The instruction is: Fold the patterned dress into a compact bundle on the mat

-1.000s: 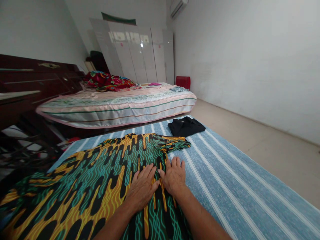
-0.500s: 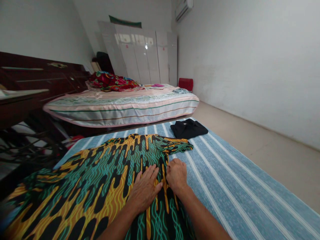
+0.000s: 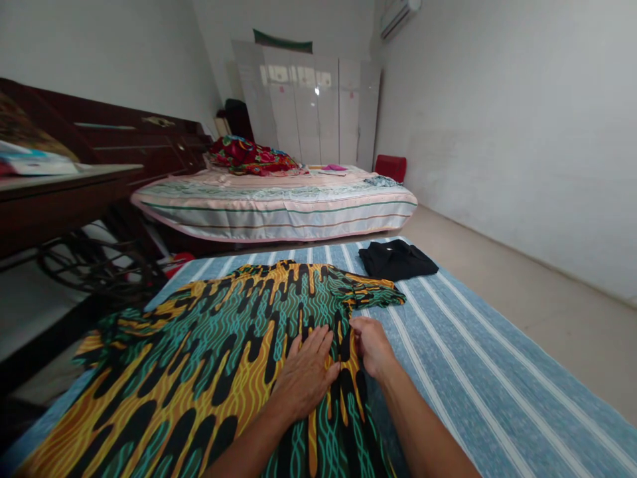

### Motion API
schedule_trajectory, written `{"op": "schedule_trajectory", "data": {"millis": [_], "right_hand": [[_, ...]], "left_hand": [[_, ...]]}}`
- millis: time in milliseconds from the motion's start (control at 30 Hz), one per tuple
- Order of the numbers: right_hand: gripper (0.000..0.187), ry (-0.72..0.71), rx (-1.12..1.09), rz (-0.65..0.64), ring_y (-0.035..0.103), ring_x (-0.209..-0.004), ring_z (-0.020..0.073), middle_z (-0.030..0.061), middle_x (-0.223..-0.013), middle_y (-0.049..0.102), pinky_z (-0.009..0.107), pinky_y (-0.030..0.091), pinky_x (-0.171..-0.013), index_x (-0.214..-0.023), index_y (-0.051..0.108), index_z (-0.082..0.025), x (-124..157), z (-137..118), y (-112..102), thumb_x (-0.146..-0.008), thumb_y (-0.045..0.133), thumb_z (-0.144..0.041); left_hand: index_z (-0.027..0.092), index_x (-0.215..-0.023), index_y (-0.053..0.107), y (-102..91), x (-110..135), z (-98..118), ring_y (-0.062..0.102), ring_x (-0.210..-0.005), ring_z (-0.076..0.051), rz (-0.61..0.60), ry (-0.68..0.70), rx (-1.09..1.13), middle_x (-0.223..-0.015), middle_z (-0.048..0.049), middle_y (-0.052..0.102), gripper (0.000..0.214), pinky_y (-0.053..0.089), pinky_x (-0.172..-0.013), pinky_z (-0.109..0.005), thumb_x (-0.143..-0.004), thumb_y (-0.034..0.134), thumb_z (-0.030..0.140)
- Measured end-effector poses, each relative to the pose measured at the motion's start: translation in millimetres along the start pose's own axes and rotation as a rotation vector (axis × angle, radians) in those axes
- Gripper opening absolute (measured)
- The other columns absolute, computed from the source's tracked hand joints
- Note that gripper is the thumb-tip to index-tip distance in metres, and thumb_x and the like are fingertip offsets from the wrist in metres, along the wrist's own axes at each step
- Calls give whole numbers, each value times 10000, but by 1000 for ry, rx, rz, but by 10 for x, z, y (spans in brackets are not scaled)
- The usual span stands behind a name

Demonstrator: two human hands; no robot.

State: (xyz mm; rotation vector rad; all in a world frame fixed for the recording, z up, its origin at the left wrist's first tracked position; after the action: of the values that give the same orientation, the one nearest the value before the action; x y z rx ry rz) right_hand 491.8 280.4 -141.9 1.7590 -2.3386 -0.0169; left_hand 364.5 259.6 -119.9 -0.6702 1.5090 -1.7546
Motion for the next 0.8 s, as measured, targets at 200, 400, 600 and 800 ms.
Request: {"op": "schedule_trajectory", "data": {"millis": [200, 400, 600, 800], "right_hand": [[187, -113, 19, -87, 414, -520, 105, -64, -552, 431, 228, 365, -538, -622, 457, -202, 42, -166, 106, -648, 558, -357], [191, -299, 202, -120, 404, -614, 126, -55, -598, 411, 246, 345, -616, -619, 463, -203, 36, -291, 223, -719, 526, -353], [181, -405, 329, -103, 445, -683, 146, -39, -674, 458, 275, 364, -685, -708, 480, -212, 37, -292, 255, -796, 441, -365], [190, -429, 389, -67, 463, -686, 148, -36, -679, 458, 272, 376, -674, -727, 462, -215, 38, -290, 239, -825, 398, -364]], "left_hand": [[151, -1434, 217, -51, 14, 35, 150, -1385, -235, -63, -25, 14, -1504, -77, 197, 672, 123, -1115, -502, -889, 234, 544], [107, -1435, 190, -70, 8, 52, 128, -1388, -232, -90, -38, -1, -1505, -102, 177, 702, 126, -1121, -489, -871, 309, 508], [108, -1433, 202, -66, 9, 49, 144, -1385, -231, -62, -36, -17, -1497, -104, 207, 704, 111, -1126, -487, -860, 328, 497], [112, -1436, 190, -78, 0, 45, 127, -1388, -227, -55, -38, -2, -1502, -94, 187, 698, 127, -1127, -475, -856, 344, 467]]}}
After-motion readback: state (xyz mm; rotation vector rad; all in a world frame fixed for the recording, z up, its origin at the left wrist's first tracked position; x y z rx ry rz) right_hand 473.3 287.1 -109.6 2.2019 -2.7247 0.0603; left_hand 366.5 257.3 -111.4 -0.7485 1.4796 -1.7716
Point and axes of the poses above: each hand's wrist, its own x-axis away from the middle knuckle, its own y-axis out of the palm, z = x × y, the point moved 10 cm from there along -x, towards the middle knuckle
